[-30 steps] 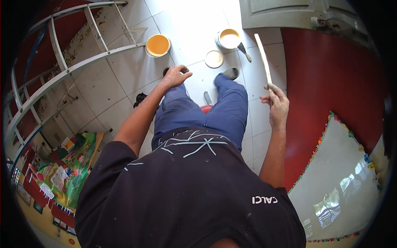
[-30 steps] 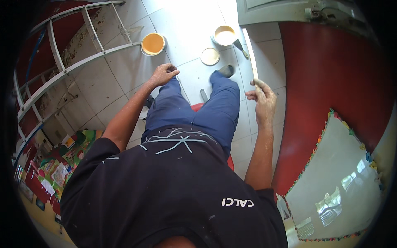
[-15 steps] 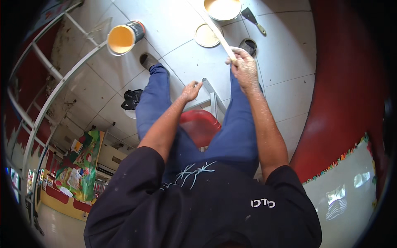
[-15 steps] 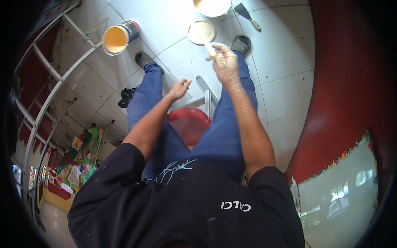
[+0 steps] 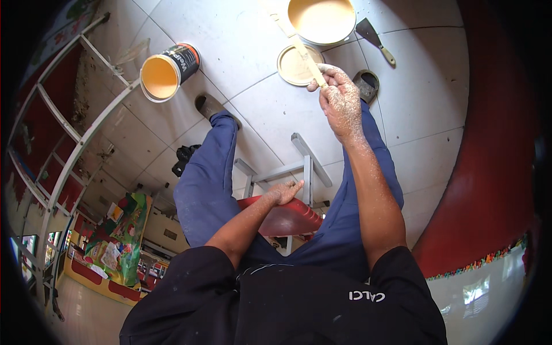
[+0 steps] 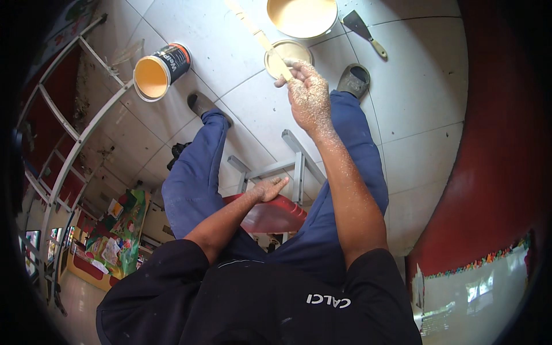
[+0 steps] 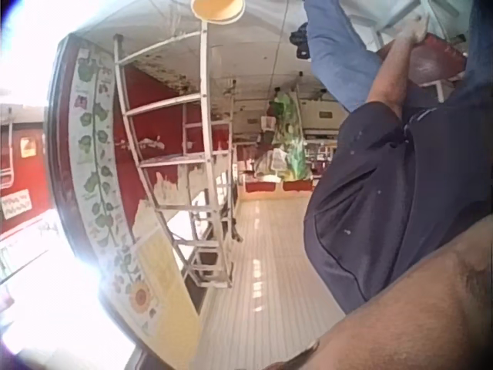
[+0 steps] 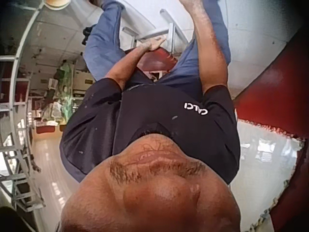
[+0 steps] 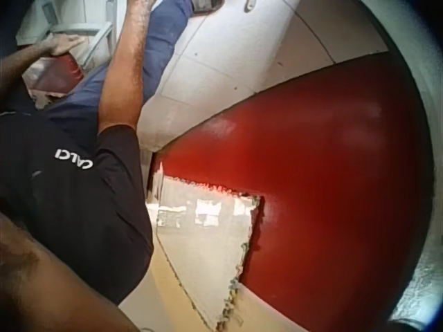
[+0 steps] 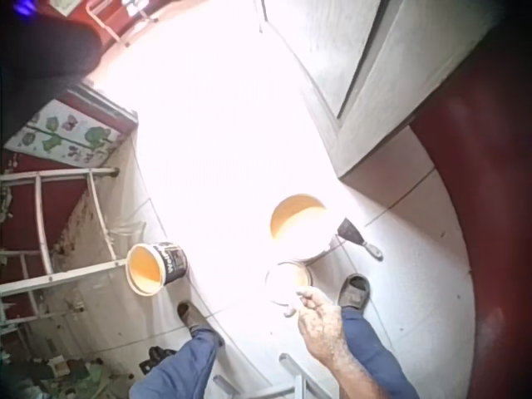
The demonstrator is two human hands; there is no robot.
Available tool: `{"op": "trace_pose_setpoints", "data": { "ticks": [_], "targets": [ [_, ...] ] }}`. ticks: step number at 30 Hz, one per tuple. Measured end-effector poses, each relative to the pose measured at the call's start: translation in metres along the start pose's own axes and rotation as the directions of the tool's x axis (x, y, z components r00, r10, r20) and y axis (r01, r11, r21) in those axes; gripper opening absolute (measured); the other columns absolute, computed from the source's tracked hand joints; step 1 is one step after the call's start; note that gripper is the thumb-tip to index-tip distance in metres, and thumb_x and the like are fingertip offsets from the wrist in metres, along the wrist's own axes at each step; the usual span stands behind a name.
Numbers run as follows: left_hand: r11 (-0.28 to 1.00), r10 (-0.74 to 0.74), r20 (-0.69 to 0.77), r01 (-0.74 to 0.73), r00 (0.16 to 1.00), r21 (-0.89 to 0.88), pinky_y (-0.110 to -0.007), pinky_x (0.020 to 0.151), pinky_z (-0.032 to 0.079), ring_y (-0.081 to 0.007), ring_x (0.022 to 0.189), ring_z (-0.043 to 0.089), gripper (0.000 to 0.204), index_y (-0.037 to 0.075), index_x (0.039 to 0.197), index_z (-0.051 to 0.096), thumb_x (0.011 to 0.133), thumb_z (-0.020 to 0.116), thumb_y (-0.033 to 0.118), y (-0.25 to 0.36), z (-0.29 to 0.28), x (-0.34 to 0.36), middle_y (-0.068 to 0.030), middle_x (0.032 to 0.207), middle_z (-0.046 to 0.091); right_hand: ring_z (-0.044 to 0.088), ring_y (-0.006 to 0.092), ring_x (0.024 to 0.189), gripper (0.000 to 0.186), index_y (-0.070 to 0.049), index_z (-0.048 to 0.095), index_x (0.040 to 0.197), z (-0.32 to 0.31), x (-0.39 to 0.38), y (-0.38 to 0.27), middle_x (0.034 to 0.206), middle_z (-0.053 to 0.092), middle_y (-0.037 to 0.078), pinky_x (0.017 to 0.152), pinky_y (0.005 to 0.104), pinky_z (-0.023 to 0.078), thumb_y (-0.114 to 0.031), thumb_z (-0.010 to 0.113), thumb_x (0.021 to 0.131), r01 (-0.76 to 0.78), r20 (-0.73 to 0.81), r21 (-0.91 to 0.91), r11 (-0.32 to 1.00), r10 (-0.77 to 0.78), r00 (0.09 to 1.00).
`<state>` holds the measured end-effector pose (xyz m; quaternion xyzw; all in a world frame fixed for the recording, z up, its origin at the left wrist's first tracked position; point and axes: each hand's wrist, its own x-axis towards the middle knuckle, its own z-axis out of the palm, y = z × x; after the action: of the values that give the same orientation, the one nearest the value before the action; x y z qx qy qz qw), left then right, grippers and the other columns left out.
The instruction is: Mixing yellow and white paint in buckets using a stick and a putty knife.
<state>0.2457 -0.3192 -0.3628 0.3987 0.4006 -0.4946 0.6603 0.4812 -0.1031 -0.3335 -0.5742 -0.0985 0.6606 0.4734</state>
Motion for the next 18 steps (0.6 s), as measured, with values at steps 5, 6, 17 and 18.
{"op": "trace_pose_setpoints", "data": {
  "ticks": [5,6,17,18],
  "targets": [
    [0.998,-0.063,-0.077,0.065,0.995,0.013,-0.043,0.101,0.033,-0.0369,0.121,0.044,0.091,0.0,0.129,0.043,0.083,0.016,0.074,0.035,-0.031,-0.012,-0.023,0.127,0.049,0.058,0.0095,0.08,0.035,0.006,0.051,0.112,-0.022,0.011,-0.024,0.088,0.063,0.01,0.076,0.0216,0.046,0.009,0.036,0.081,0.161,-0.083,-0.116,0.98,-0.171,0.982],
    [0.996,0.088,-0.169,-0.083,0.982,0.038,-0.043,0.1,0.035,-0.0387,0.118,0.046,0.09,-0.003,0.126,0.043,0.084,0.016,0.071,0.054,-0.039,-0.026,-0.0267,0.122,0.051,0.058,0.0092,0.08,0.034,0.005,0.052,0.111,-0.028,0.012,-0.031,0.087,0.062,0.009,0.075,0.0216,0.046,0.008,0.037,0.081,0.165,-0.109,-0.129,0.978,-0.179,0.978],
    [0.9,0.432,-0.283,-0.387,0.856,0.202,-0.04,0.103,0.032,-0.0385,0.12,0.044,0.089,-0.005,0.128,0.041,0.087,0.014,0.069,0.09,-0.081,-0.01,-0.0278,0.128,0.046,0.062,0.0152,0.074,0.029,-0.005,0.062,0.104,-0.025,0.03,-0.105,0.076,0.067,0.005,0.07,0.0304,0.047,-0.011,0.047,0.081,0.554,0.018,-0.619,0.557,-0.695,0.719],
    [0.846,0.529,-0.354,-0.449,0.771,0.286,-0.041,0.101,0.035,-0.0405,0.116,0.047,0.086,-0.005,0.123,0.046,0.088,0.015,0.067,0.088,-0.085,-0.014,-0.03,0.124,0.048,0.062,0.0169,0.074,0.03,-0.005,0.062,0.104,-0.024,0.026,-0.106,0.076,0.067,0.006,0.071,0.032,0.048,-0.012,0.048,0.079,0.56,0.038,-0.628,0.54,-0.698,0.716]
  ]
}}
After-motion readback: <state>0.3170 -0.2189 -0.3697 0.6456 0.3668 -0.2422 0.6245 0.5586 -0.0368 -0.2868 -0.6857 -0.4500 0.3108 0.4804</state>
